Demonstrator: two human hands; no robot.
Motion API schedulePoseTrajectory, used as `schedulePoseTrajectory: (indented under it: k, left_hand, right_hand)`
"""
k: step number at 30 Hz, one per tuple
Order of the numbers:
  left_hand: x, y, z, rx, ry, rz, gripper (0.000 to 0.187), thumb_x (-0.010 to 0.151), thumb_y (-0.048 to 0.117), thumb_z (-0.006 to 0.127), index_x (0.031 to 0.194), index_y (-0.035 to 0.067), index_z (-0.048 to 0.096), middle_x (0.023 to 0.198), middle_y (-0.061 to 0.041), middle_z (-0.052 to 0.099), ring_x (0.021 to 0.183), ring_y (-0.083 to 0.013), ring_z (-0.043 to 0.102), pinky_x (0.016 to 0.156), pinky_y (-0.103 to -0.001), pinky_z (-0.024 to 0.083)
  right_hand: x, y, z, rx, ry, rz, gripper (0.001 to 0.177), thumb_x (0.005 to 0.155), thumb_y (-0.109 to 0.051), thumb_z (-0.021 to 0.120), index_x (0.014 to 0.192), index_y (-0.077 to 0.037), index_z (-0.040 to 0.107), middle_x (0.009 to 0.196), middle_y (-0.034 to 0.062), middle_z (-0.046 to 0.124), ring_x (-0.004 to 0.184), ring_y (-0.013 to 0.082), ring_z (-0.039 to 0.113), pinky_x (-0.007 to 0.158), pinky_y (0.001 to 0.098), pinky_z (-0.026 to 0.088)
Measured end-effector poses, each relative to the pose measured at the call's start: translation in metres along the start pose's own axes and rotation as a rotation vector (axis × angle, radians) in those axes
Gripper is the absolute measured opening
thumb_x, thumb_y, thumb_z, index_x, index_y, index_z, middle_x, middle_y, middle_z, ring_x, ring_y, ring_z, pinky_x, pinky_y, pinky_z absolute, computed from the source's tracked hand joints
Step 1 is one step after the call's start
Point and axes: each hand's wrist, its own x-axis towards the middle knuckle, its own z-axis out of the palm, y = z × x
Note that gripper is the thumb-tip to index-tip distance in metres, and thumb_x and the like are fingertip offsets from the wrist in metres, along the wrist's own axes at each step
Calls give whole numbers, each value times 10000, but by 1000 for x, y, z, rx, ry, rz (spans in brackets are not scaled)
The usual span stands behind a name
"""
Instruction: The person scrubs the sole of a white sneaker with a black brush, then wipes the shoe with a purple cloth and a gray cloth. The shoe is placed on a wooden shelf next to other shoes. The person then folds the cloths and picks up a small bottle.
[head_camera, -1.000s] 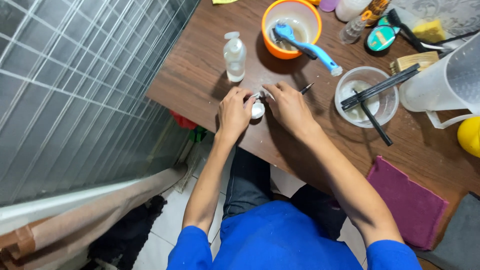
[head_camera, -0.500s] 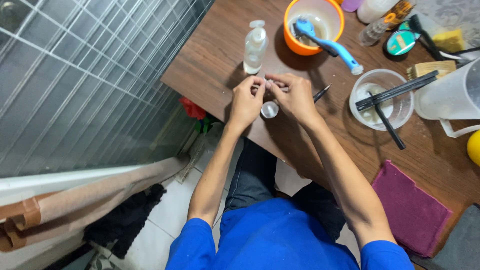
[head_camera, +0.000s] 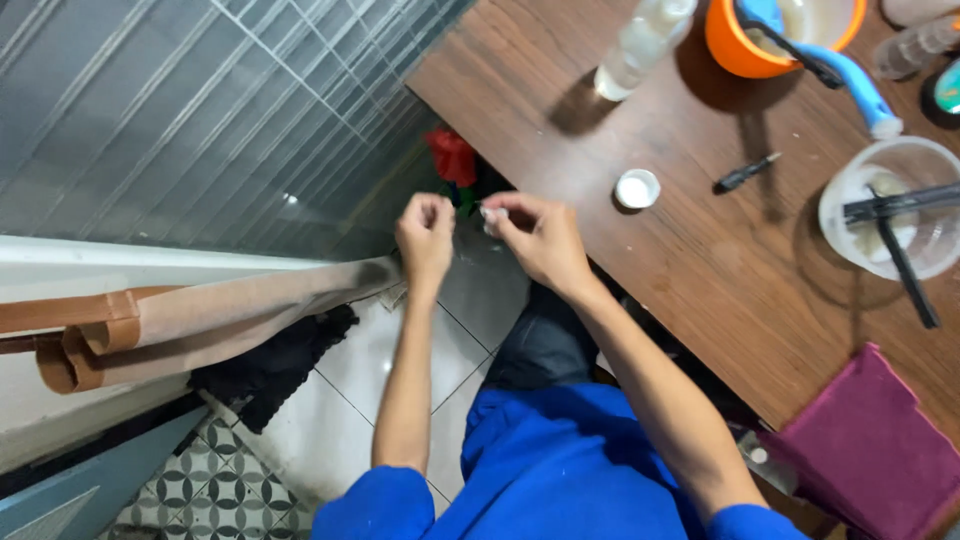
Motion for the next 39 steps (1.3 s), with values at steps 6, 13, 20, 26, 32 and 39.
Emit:
schedulePoseTrajectory:
  k: [6,13,20,26,32,39]
  left_hand:
    - [-29,-253,18,484,28,-665,828,804,540,804,1373,-9,561,1304,-258,642,1287,-422,591,1101,-539,454]
    - [-38,-198,7,106,106,-495,195,986,181,588,1070,28,674,1029,-173,722,1049,-326,674,907,-449,508]
    - [-50,-171,-8,-22,2,-310,266,1026,144,500,1253,76,621,1085,-216,712,933,-277,695,901,-464,550]
    - [-75,-175,-22,-307,25,-346,310,1045,3,436,1342,40,511,1193,-146,601,594,-75,522,690,-283,629]
    - [-49,-156,-18,-308,103,-327,466,997,-17,438,1456,43,392,1480,-261,483,642,-87,611,701,-271,582]
    - [-17,-193,7,-138,-6,-505,620,1026,-21,457,1607,105,278,1632,-154,377,1285,-323,612,1068,-429,505]
  right_hand:
    - [-8,74,58,-201,-77,-22,138,896,-92,774,1030,-113,798,873,104,778,834,250,764,717,323,630]
    - [25,219,116,78,-265,462,270,895,-104,706,1138,1,757,996,217,761,928,262,734,845,381,593]
    - [35,283,167,27,-529,811,500,922,-180,567,1372,23,642,1103,200,699,966,261,663,887,463,563]
    - [53,305,161,-69,-362,859,391,925,-206,614,1280,-56,678,935,102,713,846,198,698,793,399,555]
    - [59,258,133,-225,-525,706,715,976,-306,583,1596,-49,335,1421,237,571,1287,341,605,997,498,536]
    - [61,244,131,-172,-523,411,405,909,-159,561,1252,44,633,1137,252,667,1110,415,642,966,567,500]
